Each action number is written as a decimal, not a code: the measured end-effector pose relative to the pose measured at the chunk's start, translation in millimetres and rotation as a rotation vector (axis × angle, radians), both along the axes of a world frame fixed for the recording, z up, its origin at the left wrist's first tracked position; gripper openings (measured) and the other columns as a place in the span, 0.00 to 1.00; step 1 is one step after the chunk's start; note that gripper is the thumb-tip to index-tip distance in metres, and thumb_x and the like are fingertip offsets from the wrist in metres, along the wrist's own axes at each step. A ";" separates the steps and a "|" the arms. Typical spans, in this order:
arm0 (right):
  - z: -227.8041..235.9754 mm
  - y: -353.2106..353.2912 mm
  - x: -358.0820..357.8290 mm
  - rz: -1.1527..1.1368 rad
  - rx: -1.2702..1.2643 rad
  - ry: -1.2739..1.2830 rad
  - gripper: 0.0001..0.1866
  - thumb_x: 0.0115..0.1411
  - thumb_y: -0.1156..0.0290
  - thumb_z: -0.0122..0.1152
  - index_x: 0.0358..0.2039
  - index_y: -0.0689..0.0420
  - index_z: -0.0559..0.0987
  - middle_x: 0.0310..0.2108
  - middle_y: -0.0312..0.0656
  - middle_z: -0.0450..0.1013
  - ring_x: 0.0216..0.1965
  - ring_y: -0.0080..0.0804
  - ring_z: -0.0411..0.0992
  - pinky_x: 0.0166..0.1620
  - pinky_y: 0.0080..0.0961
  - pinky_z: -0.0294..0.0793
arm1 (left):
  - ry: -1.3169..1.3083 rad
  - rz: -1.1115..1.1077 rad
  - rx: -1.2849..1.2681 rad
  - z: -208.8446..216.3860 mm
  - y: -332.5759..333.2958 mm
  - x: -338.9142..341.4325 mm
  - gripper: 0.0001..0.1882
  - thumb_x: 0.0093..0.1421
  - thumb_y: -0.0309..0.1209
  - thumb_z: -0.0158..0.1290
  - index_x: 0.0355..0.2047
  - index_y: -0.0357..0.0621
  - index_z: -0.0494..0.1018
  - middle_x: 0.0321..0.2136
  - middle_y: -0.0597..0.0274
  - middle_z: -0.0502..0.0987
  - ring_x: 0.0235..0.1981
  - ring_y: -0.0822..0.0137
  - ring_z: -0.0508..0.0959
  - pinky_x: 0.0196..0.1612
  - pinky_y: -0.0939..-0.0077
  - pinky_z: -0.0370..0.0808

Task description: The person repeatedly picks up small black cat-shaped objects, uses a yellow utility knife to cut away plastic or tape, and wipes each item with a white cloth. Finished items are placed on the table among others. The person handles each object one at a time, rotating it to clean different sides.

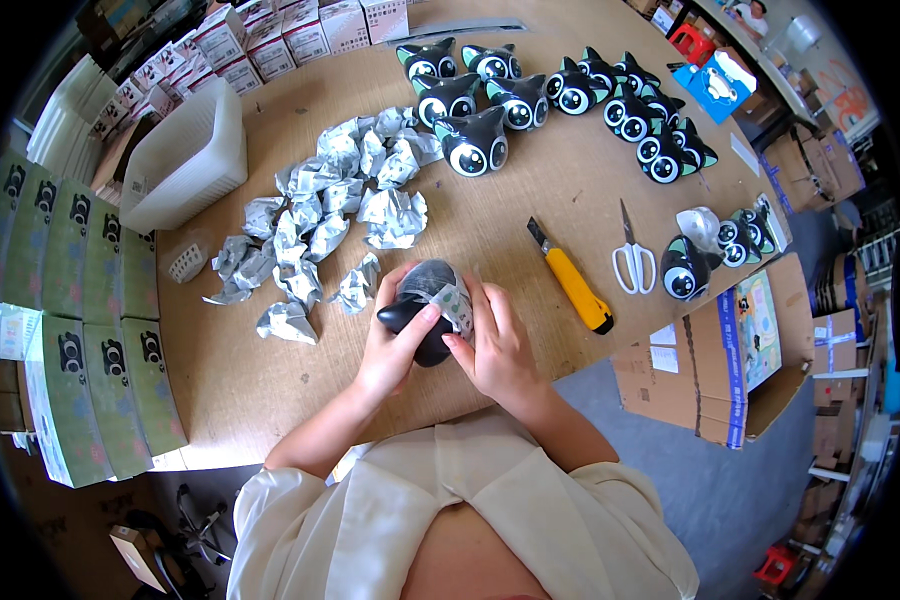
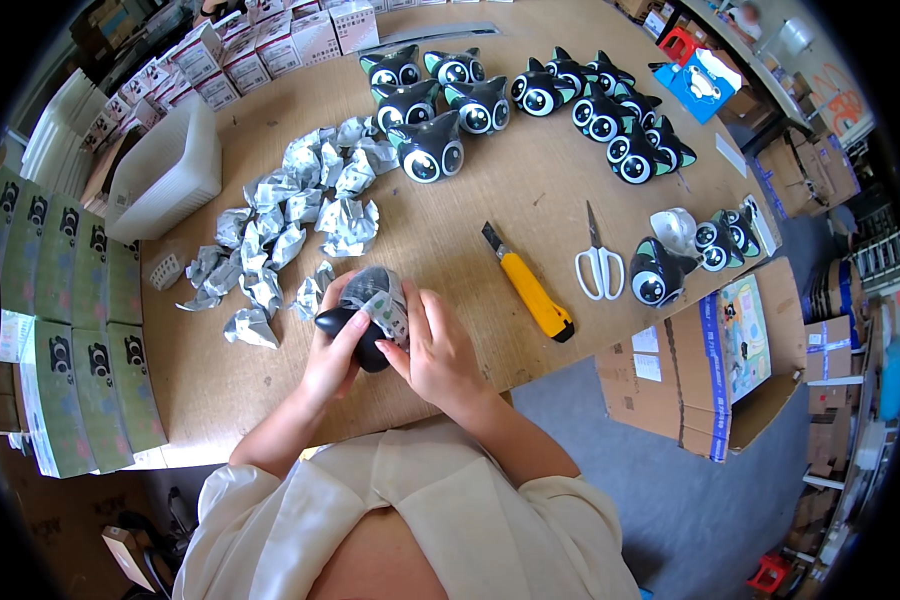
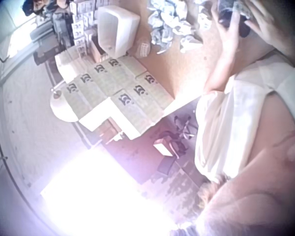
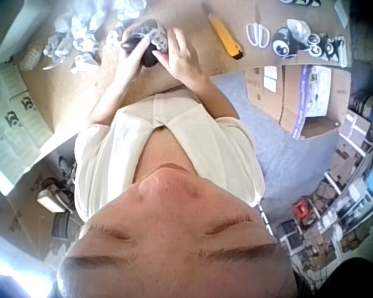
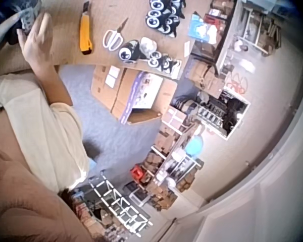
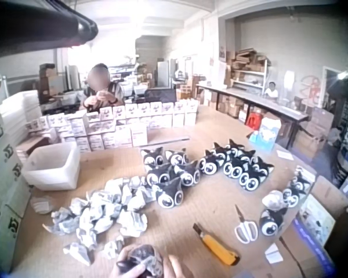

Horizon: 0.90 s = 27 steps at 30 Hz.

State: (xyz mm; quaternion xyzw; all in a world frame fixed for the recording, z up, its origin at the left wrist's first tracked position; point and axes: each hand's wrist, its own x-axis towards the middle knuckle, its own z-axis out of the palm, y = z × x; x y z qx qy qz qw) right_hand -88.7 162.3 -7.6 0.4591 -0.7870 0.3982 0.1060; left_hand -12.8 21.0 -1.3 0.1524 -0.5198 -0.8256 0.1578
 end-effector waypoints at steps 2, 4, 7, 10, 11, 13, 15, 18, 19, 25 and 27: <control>-3.0 0.7 1.0 0.001 0.016 0.013 0.35 0.57 0.61 0.63 0.57 0.73 0.64 0.47 0.55 0.66 0.44 0.49 0.71 0.45 0.34 0.75 | -0.002 0.029 -0.050 0.4 0.9 1.6 0.33 0.57 0.29 0.61 0.59 0.40 0.56 0.52 0.54 0.69 0.53 0.64 0.70 0.55 0.69 0.69; -4.4 1.6 1.0 0.003 0.042 0.034 0.32 0.57 0.66 0.61 0.57 0.73 0.65 0.47 0.55 0.66 0.43 0.48 0.72 0.44 0.33 0.76 | 0.007 0.055 -0.086 0.6 1.5 2.1 0.34 0.55 0.28 0.62 0.59 0.40 0.57 0.51 0.54 0.70 0.52 0.65 0.71 0.55 0.70 0.70; -2.2 3.4 0.2 0.008 0.037 0.070 0.29 0.55 0.74 0.59 0.56 0.72 0.66 0.46 0.53 0.67 0.42 0.46 0.73 0.43 0.33 0.77 | 0.012 0.067 -0.295 -4.6 -2.0 3.5 0.37 0.53 0.26 0.65 0.58 0.40 0.57 0.49 0.54 0.71 0.51 0.67 0.72 0.54 0.72 0.70; 4.7 9.2 -3.2 0.012 0.001 0.081 0.24 0.54 0.78 0.57 0.53 0.70 0.69 0.45 0.51 0.69 0.39 0.47 0.75 0.42 0.33 0.77 | 0.077 -0.062 -0.279 -7.0 -8.8 10.3 0.42 0.48 0.39 0.68 0.59 0.40 0.60 0.51 0.54 0.71 0.54 0.64 0.70 0.59 0.67 0.66; 3.4 12.6 -6.4 -0.080 -0.029 0.032 0.18 0.57 0.80 0.55 0.50 0.66 0.71 0.41 0.51 0.72 0.36 0.49 0.76 0.41 0.34 0.78 | 0.102 -0.127 -0.292 -8.0 -12.3 13.3 0.43 0.47 0.41 0.68 0.59 0.41 0.61 0.52 0.54 0.71 0.55 0.63 0.70 0.60 0.66 0.64; 2.0 19.4 -22.3 -0.144 -0.151 -0.118 0.13 0.61 0.80 0.52 0.47 0.64 0.73 0.36 0.52 0.74 0.34 0.51 0.76 0.38 0.35 0.77 | 0.085 -0.385 0.010 3.3 -5.6 27.1 0.50 0.44 0.50 0.66 0.62 0.39 0.59 0.56 0.51 0.68 0.60 0.58 0.67 0.64 0.63 0.59; 14.6 28.3 -29.3 -0.058 -0.286 -0.282 0.10 0.62 0.80 0.51 0.44 0.65 0.76 0.34 0.49 0.76 0.33 0.39 0.77 0.34 0.27 0.74 | 0.145 -0.348 0.166 16.0 3.5 22.0 0.48 0.48 0.52 0.62 0.63 0.39 0.57 0.58 0.47 0.66 0.60 0.53 0.67 0.62 0.60 0.64; 22.5 41.0 -31.2 0.006 -0.377 -0.525 0.11 0.62 0.81 0.53 0.45 0.66 0.76 0.34 0.41 0.75 0.32 0.19 0.72 0.35 0.17 0.71 | 0.126 -0.392 0.618 14.0 -14.5 17.3 0.41 0.58 0.56 0.49 0.65 0.44 0.56 0.60 0.42 0.63 0.57 0.43 0.70 0.51 0.43 0.76; 20.4 44.9 -31.8 0.002 -0.425 -0.583 0.11 0.62 0.81 0.53 0.45 0.67 0.76 0.34 0.40 0.75 0.32 0.19 0.72 0.36 0.16 0.72 | 0.126 -0.402 0.681 7.0 -21.5 14.0 0.42 0.58 0.59 0.47 0.64 0.45 0.56 0.61 0.43 0.62 0.57 0.43 0.70 0.50 0.40 0.76; 20.1 103.0 -54.1 -0.324 -0.607 -0.465 0.14 0.64 0.77 0.54 0.50 0.65 0.75 0.39 0.38 0.75 0.38 0.18 0.72 0.42 0.16 0.72 | -0.045 -0.361 0.743 14.8 -12.5 -0.1 0.40 0.58 0.60 0.48 0.63 0.48 0.60 0.60 0.45 0.64 0.60 0.35 0.65 0.51 0.41 0.76; 10.8 155.7 -77.3 -0.668 -0.635 -0.392 0.14 0.63 0.75 0.56 0.50 0.63 0.76 0.37 0.35 0.75 0.35 0.18 0.69 0.39 0.17 0.70 | -0.070 -0.366 0.760 11.0 -11.4 -0.3 0.40 0.59 0.61 0.48 0.63 0.47 0.60 0.59 0.45 0.66 0.59 0.34 0.65 0.50 0.42 0.77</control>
